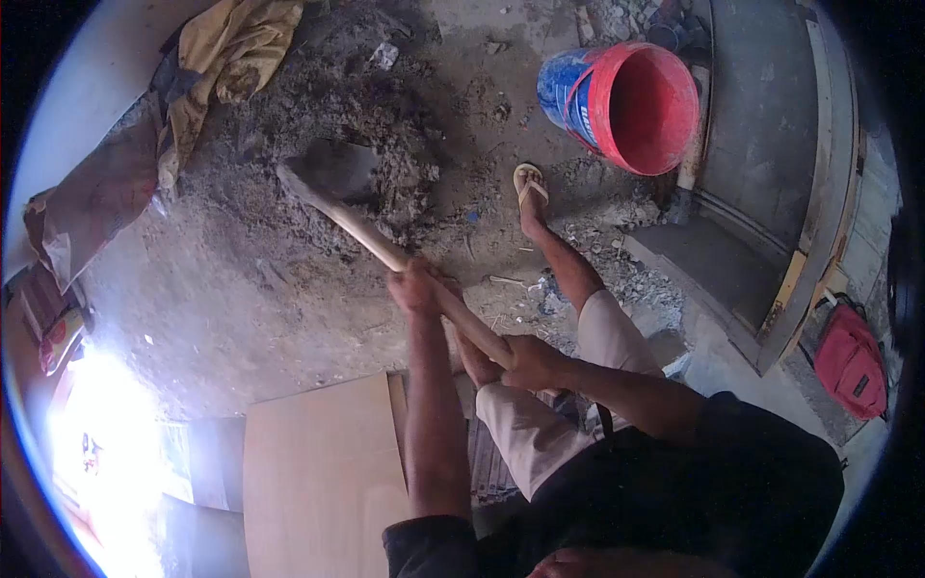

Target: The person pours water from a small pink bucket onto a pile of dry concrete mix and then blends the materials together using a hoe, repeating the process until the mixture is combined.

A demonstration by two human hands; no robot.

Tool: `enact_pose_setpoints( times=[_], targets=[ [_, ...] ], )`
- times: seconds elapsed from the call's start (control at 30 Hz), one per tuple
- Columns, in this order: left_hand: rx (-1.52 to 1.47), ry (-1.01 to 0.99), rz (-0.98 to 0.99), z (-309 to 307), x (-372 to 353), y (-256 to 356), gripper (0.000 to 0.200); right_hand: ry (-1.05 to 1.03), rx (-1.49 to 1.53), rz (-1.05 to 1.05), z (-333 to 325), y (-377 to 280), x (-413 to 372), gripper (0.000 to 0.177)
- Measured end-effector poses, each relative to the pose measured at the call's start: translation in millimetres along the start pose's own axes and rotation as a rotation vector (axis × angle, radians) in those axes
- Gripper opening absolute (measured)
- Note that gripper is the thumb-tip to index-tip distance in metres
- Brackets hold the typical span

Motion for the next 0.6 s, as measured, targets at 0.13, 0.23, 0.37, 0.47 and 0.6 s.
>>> enact_pose_setpoints(
  times=[0.13, 0.23, 0.37, 0.47, 0.6],
  targets=[
    [0.121, -0.008, 0.036, -24, 37, -5, 0.014, 0.076, 0.015, -0.108, 42, 33, 44, 0.043],
    [0.252, -0.071, 0.159, -37, 53, -16, 0.015, 0.169, -0.018, -0.149, 27, 25, 37, 0.044],
    [0.111, 0.008, 0.042, -28, 45, -20, 0.018, 0.122, -0.024, -0.151, 7, 15, 19, 0.053],
    [0.221, 0.038, -0.014, -13, 31, -5, 0.022, 0.145, -0.078, -0.175, -6, 9, 9, 0.058],
    [0.085, -0.016, 0.13, -5, -16, -25, 0.031, 0.079, -0.104, -0.227, -5, 62, -1, 0.051]
  ],
)
Point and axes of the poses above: each hand's wrist, its own x-axis towards the middle knuckle, its own z-axis out of the palm, y = z × x, the point moved 10 cm from there along x, towards the middle knuckle, and after that the axes turned 14 degrees about -x, right-handed, at the moved point
